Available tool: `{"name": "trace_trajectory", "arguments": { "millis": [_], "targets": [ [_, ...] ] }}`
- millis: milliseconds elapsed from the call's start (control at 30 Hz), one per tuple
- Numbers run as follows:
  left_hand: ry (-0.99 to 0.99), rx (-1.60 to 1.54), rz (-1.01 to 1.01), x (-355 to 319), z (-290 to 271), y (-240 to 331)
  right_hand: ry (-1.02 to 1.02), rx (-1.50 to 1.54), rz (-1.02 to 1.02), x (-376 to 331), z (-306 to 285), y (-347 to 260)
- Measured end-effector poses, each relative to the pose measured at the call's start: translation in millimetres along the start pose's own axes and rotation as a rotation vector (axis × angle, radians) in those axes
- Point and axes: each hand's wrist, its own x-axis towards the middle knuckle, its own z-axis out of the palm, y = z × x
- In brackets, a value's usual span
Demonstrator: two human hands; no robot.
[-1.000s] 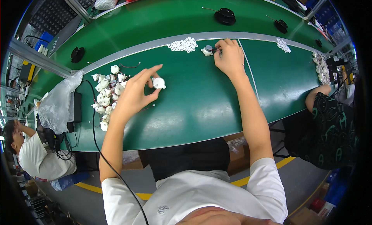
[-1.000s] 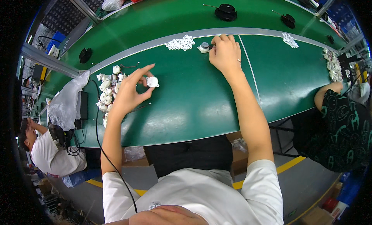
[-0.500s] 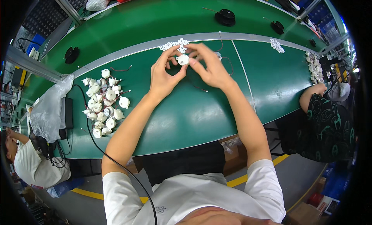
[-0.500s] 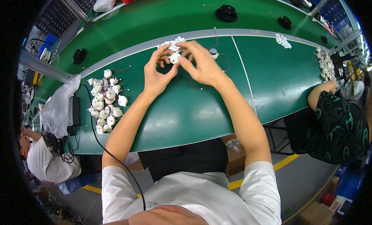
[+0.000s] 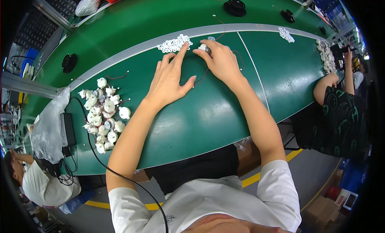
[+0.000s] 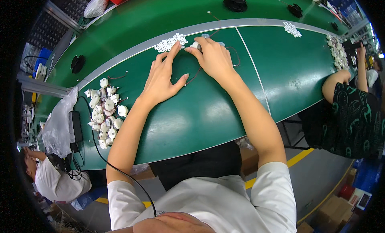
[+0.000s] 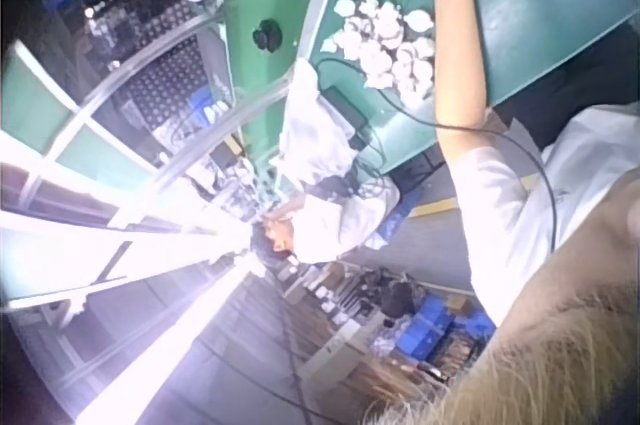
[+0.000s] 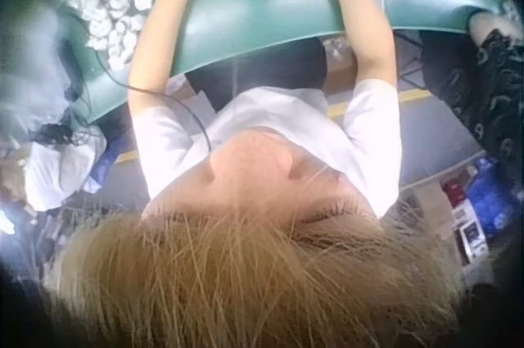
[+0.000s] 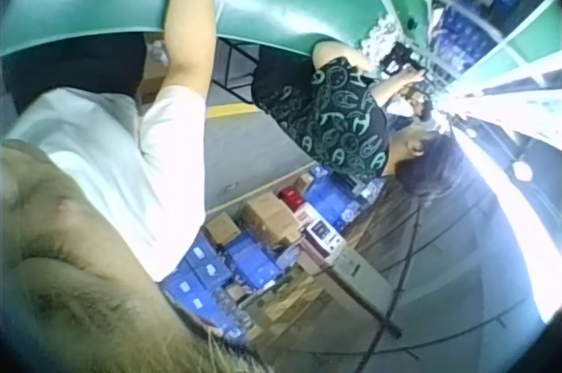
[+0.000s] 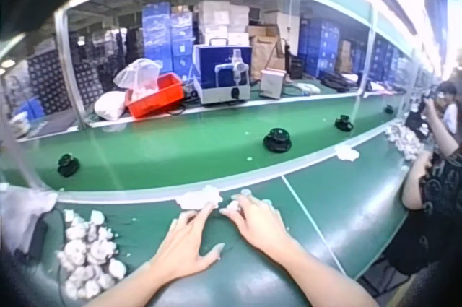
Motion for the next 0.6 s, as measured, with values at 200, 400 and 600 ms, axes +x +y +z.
{"name": "trace_trajectory", "arguments": {
  "millis": [200,400,600],
  "targets": [
    [0.07,0.029,0.05,8.7,8.7,-1.0,0.084,0.213,0.017,4.4,11.0,3.9],
    [0.144,-0.116,0.007,2.6,7.3,-6.9,-0.155,0.431,0.023,0.2,6.2,10.5],
    [0.212,-0.163,-0.018,-0.8,4.1,-4.9,-0.284,0.494,0.122,-0.4,9.1,10.4]
  ]
}}
